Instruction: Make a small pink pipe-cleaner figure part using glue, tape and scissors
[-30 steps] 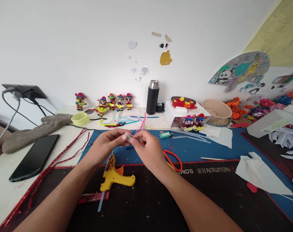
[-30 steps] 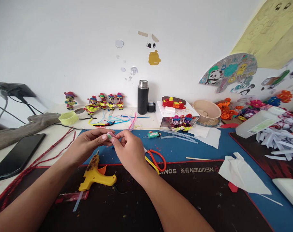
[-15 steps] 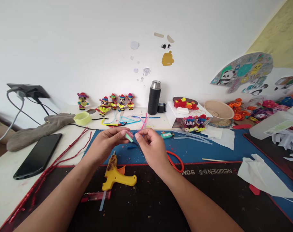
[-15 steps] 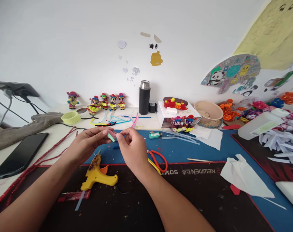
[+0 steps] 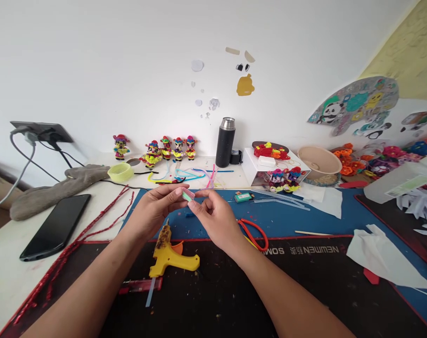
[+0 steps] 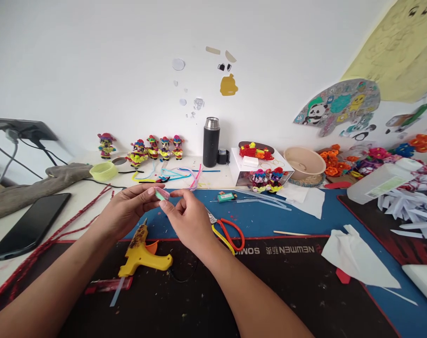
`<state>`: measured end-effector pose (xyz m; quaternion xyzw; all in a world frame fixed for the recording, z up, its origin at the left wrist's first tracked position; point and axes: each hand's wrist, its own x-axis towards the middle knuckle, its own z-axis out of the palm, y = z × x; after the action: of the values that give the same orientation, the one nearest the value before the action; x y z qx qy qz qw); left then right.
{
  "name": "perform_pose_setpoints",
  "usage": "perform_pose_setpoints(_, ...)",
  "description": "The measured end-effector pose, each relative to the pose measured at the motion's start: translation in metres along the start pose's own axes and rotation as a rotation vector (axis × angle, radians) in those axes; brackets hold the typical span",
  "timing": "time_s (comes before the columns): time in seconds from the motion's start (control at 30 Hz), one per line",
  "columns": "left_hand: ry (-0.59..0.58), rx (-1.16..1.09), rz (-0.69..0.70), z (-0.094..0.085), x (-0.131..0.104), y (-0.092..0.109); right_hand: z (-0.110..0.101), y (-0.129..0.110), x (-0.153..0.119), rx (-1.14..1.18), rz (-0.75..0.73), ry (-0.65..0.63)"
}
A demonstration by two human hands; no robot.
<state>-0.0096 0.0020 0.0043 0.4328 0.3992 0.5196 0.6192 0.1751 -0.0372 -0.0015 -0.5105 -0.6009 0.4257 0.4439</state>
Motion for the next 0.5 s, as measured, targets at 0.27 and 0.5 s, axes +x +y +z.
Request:
perform_pose_setpoints(0.27, -0.038, 0.011, -0.011, 0.0027, -0.0015, -0.0005, 0.0002, 0.0017, 0.0010, 0.014, 0.006, 0.014)
perform_pose_setpoints(0.5, -0.060, -0.002, 0.007, 0.0016, -0.0002, -0.0020, 0.0005, 0.0031, 0.0021, 0.032, 0.005, 0.012)
